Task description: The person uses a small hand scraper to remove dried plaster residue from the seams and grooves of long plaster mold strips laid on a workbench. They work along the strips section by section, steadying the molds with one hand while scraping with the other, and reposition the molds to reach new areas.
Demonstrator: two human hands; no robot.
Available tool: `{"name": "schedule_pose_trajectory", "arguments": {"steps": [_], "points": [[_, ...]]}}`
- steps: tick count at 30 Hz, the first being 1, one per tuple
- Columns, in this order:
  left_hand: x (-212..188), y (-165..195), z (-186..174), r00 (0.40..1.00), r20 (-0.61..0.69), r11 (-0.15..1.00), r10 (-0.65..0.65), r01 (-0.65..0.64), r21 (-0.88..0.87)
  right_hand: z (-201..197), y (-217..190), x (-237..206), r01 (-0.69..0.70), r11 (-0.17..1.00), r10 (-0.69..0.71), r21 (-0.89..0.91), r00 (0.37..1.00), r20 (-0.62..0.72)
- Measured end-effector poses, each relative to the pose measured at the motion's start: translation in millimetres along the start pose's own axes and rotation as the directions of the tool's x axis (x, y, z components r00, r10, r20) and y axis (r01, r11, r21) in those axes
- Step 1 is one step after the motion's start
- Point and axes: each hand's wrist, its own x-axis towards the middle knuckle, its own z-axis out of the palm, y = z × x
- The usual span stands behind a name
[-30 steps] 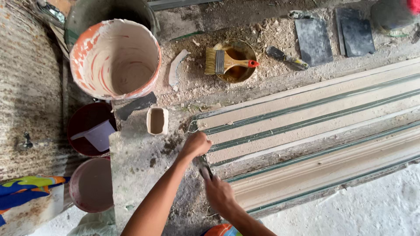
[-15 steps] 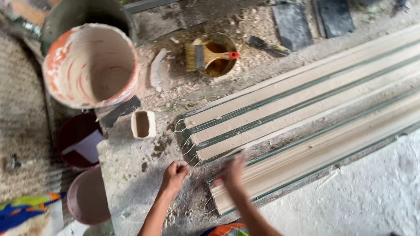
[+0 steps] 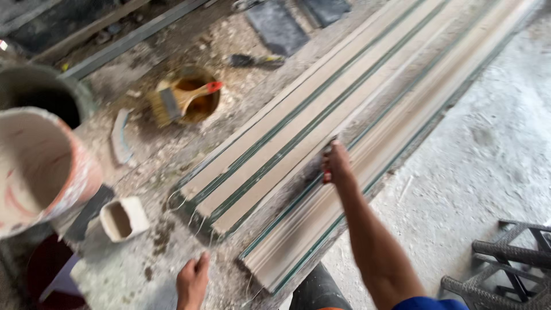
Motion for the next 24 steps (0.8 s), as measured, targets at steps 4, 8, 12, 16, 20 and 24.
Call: {"name": "schedule_pose_trajectory", "arguments": {"steps": [4,8,12,16,20,24], "points": [[3,7,18,0.966,-0.246,0.988,0.079,-0.109,-0.107,53,72,-50,0.180,0.974,-0.141,0.139,0.957,-0.253],[16,40,40,0.918,-0.377,0.923,0.120,-0.243,-0.299,64,93,-79,0.129,0.991,-0.119,0.042,0.974,-0.194],[26,102,68,0.909,-0.319,0.936,0.267,-0.323,-0.137,10,16,-26,0.151,0.988,-0.146,0.018,0.975,-0.165],[29,233,132,0.744,-0.289,0.783,0.603,-0.621,0.035,-59,-77,77,0.222,0.972,-0.211,0.080,0.969,-0.128],[34,401,210,0.651,-0.172,0.673,0.739,-0.706,0.219,-142,-169,202,0.263,0.960,-0.248,0.095,0.958,-0.141],[71,567,296,0.515,-0.125,0.524,0.848,-0.780,0.342,-183,-218,255,0.186,0.977,-0.165,0.109,0.970,-0.177]]}}
